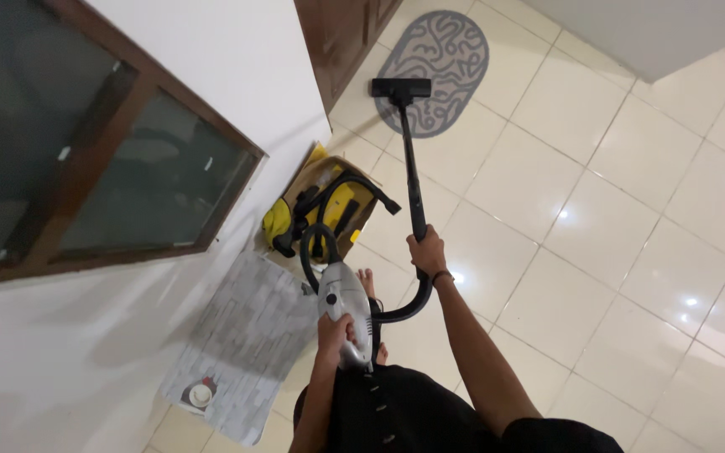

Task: The person uses a handheld vacuum cleaner to clean a tiled floor in a room. They move the vacuum nozzle back and forth across the floor, navigating around a small rug, a yellow backpack, and a plastic water jug.

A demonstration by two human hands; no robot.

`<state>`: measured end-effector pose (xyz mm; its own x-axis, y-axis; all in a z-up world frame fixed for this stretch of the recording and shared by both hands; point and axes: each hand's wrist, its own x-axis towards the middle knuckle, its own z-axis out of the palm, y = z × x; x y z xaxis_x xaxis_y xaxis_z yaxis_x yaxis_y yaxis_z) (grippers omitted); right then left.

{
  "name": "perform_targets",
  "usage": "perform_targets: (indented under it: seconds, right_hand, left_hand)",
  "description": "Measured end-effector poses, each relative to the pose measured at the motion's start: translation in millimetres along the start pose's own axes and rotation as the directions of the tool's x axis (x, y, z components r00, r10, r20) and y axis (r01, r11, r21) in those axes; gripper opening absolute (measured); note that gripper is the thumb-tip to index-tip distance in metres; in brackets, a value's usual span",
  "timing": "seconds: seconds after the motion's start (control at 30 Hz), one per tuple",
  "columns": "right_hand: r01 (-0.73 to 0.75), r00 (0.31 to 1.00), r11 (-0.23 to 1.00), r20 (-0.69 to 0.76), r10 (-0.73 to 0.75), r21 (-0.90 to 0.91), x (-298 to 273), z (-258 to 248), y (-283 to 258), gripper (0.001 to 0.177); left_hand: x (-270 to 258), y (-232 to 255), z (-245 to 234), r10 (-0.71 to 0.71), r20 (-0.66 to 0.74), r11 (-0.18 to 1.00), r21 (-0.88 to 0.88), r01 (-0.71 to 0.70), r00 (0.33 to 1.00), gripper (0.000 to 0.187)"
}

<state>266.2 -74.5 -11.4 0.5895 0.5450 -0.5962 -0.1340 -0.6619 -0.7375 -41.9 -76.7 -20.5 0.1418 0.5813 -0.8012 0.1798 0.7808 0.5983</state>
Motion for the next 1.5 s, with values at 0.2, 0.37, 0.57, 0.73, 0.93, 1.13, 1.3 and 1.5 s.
perform_targets:
  seconds: [0.2,0.37,0.57,0.73,0.93,1.13,1.3,1.5]
  right_hand:
    - [-0.092,0.995,0.985,-0.061,0.084,-0.146,-73,-17,68,0.031]
    - [-0.073,0.990,0.951,-0.139,0.032,-0.301,-123,-17,124,0.037]
    - [-0.202,0.977,0.949,-0.122,0.177,-0.241,-151,-10,112,0.034]
    - [-0.128,0.981,0.958,-0.172,0.085,-0.258,-136,-5,97,0.034]
    - [-0.103,0.981,0.969,-0.185,0.062,-0.222,-102,16,101,0.033]
    - [-0.020,0.964,0.990,-0.264,-0.018,-0.138,-11,-13,72,0.032]
    - [-0.064,0.967,0.988,-0.252,0.026,-0.140,70,-26,13,0.036]
    - [-0.090,0.973,0.981,-0.226,0.050,-0.172,117,-32,-9,0.038]
  left_hand:
    - [-32,-23,7,0.055,0.044,0.997,0.043,-0.057,0.998,0.010]
    - [-61,-50,4,0.028,0.055,0.999,-0.023,-0.027,0.998,0.014]
    - [-80,-65,0,0.015,0.041,1.000,-0.002,-0.015,0.999,0.013]
    - [-73,-52,5,0.077,0.040,0.997,-0.016,-0.076,0.996,0.009]
    - [-42,-24,17,0.062,-0.009,0.998,-0.009,-0.062,0.998,0.012]
    - [-21,-4,22,0.011,-0.038,0.999,0.044,-0.009,0.999,0.011]
    - [-2,12,27,0.025,-0.008,0.998,0.066,-0.025,1.000,0.012]
    - [19,23,25,0.011,-0.001,0.999,0.049,-0.011,1.000,0.014]
